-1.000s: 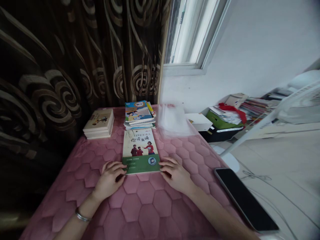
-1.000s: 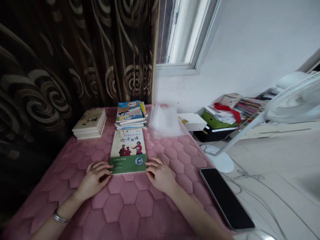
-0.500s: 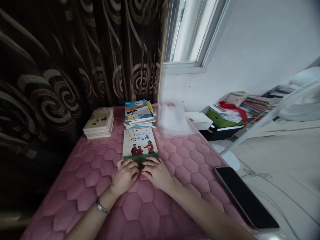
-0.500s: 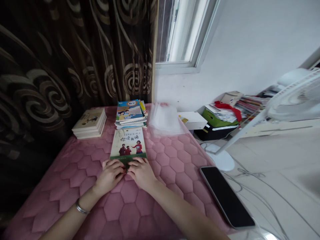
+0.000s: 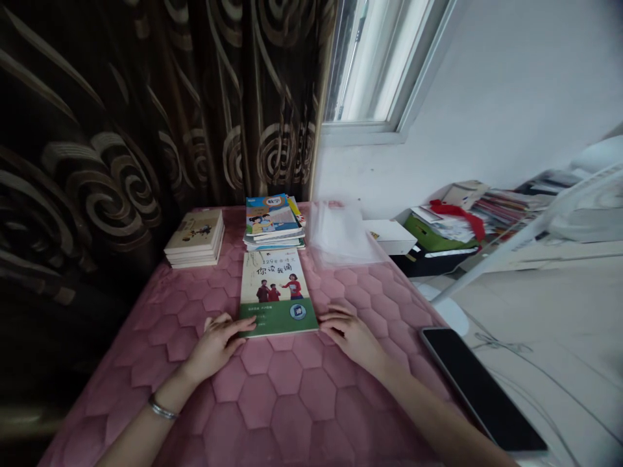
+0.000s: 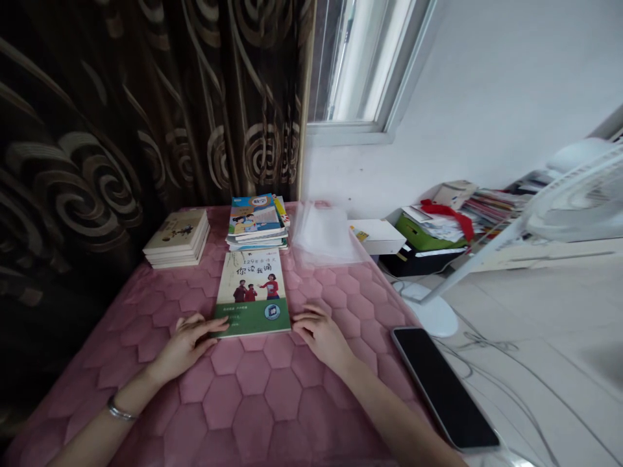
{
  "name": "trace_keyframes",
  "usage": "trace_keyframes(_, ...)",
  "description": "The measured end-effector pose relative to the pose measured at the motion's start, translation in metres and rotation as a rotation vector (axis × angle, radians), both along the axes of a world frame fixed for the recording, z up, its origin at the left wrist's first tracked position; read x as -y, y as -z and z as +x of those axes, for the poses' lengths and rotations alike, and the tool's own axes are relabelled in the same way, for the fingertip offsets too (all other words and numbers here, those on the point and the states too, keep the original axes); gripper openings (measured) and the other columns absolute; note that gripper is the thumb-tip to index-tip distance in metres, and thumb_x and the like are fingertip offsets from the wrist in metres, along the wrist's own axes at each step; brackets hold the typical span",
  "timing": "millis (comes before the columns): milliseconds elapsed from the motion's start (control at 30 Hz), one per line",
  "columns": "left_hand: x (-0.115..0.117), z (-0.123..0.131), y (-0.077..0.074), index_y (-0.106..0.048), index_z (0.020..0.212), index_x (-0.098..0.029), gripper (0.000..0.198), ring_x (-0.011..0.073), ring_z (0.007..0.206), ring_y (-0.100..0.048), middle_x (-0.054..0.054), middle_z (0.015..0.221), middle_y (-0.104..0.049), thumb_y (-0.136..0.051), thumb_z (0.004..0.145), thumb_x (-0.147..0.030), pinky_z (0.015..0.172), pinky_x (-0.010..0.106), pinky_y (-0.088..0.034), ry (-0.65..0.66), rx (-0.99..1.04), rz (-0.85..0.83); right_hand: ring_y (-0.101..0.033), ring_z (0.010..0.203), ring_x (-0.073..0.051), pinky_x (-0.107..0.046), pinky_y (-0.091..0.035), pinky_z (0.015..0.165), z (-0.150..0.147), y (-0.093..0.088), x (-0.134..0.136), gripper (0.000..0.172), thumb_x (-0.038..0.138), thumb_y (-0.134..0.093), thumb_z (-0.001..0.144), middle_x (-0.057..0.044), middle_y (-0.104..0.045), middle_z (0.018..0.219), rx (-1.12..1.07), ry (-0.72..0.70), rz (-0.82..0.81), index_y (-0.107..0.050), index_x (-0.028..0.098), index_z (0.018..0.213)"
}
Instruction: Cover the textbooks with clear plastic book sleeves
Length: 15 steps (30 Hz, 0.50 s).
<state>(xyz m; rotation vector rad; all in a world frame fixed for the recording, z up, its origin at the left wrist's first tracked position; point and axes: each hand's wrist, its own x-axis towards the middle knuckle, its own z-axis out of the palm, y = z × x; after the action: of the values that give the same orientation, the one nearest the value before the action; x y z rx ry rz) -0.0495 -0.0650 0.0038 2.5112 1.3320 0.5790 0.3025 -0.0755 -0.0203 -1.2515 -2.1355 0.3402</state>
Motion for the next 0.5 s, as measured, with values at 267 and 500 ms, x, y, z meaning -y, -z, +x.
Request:
trace_keyframes(267,-0.015,0.009,-0.001,-0.059,0.118,-0.02,0.036,0.0185,0.089,-0.067,0.007,0.103,-0.071,-0.052,0.086,-0.034,0.076,0.03,-0.052,-0.294,0.206,-0.221,-0.065,0.096,-0.02,-0.035,-0.053,0.085,-0.002,-0.018,-0.02,0.033,0.011,-0.048,0.08,-0.004,-0.071,0.103,-0.108,0.081,-0.083,-0.071,0.025,0.098)
trace_keyframes(500,-0.058,0.041,0.0,-0.06,0.101,-0.013,0.024,0.0266,0.099,-0.067,0.019,0.105,-0.07,-0.046,0.087,-0.026,0.081,0.035,-0.049,-0.529,-0.089,-0.32,-0.056,0.111,-0.022,-0.041,-0.042,0.098,-0.037,-0.021,-0.041,0.028,0.032,-0.056,0.089,-0.006,-0.062,0.124,0.173,0.038,-0.02,-0.068,0.026,0.113)
